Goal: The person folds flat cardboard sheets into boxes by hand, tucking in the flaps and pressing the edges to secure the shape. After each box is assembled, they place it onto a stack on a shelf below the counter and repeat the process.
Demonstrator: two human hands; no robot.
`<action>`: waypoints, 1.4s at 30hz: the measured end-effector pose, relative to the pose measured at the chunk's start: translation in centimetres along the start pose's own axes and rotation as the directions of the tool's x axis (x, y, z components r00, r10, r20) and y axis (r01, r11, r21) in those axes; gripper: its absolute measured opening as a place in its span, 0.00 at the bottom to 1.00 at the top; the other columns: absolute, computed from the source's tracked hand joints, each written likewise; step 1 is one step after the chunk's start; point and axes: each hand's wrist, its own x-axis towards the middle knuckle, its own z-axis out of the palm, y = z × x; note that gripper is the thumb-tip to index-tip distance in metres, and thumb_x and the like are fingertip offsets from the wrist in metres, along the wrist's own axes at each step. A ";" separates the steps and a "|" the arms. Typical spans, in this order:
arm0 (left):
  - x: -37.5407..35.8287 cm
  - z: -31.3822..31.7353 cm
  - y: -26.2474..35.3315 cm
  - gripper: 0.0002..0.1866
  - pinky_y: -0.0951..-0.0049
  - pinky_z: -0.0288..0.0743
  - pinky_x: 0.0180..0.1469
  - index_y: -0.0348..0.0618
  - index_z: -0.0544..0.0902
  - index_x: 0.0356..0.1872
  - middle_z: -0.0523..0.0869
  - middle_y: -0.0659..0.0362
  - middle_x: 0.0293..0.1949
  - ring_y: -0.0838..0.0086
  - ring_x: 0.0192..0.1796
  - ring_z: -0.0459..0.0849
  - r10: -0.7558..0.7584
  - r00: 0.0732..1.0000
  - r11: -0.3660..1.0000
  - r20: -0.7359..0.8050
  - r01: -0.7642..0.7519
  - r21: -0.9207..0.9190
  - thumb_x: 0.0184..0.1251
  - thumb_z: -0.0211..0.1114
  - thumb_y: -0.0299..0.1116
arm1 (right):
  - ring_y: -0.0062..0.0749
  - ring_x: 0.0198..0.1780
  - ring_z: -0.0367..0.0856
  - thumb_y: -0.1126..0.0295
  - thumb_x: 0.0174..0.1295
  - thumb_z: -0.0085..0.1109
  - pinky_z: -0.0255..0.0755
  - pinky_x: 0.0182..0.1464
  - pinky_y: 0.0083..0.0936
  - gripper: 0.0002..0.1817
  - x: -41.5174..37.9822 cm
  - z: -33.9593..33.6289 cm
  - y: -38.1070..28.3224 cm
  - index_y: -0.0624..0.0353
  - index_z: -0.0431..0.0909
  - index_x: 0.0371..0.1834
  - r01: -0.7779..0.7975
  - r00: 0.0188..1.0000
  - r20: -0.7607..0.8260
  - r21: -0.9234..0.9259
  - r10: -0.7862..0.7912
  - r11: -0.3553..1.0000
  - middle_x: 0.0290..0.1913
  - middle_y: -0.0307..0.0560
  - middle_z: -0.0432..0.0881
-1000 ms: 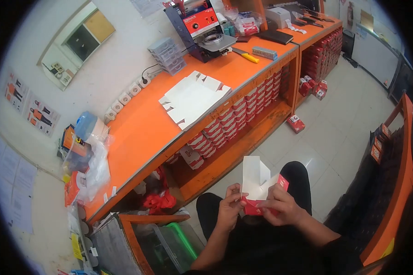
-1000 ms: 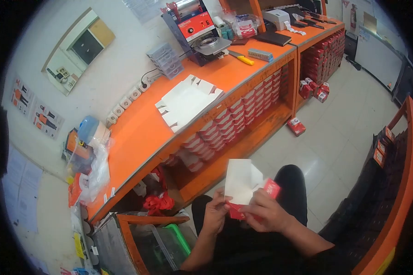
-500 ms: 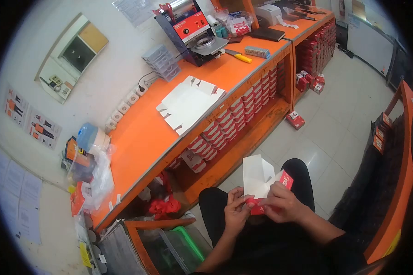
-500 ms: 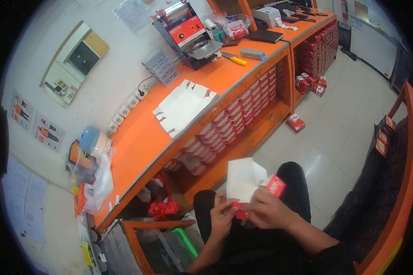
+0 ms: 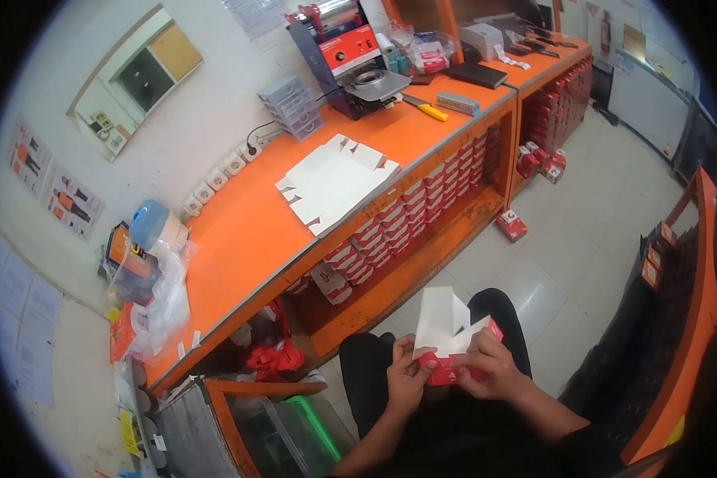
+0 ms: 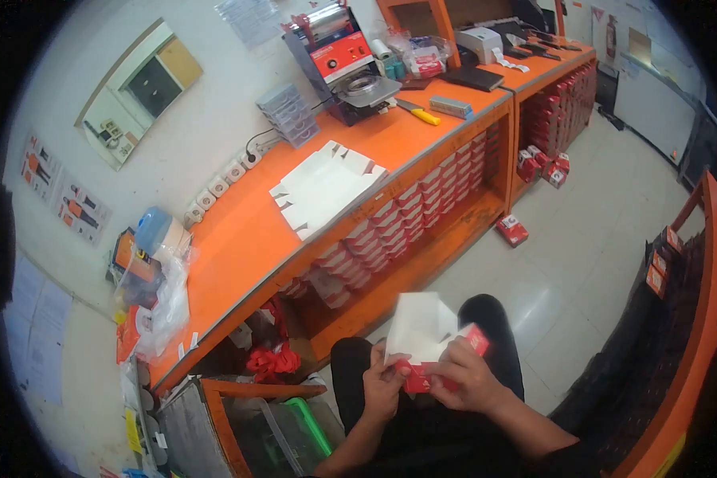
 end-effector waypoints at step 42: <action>-2.0 -3.3 4.1 0.29 0.53 0.75 0.67 0.48 0.70 0.74 0.77 0.39 0.68 0.46 0.66 0.79 -0.014 0.942 0.640 0.336 -0.250 0.727 0.76 0.64 0.38 | 0.43 0.34 0.85 0.79 0.61 0.63 0.78 0.38 0.30 0.07 1.7 4.9 2.2 0.61 0.84 0.42 -0.256 0.962 0.111 0.061 0.248 0.965 0.34 0.52 0.85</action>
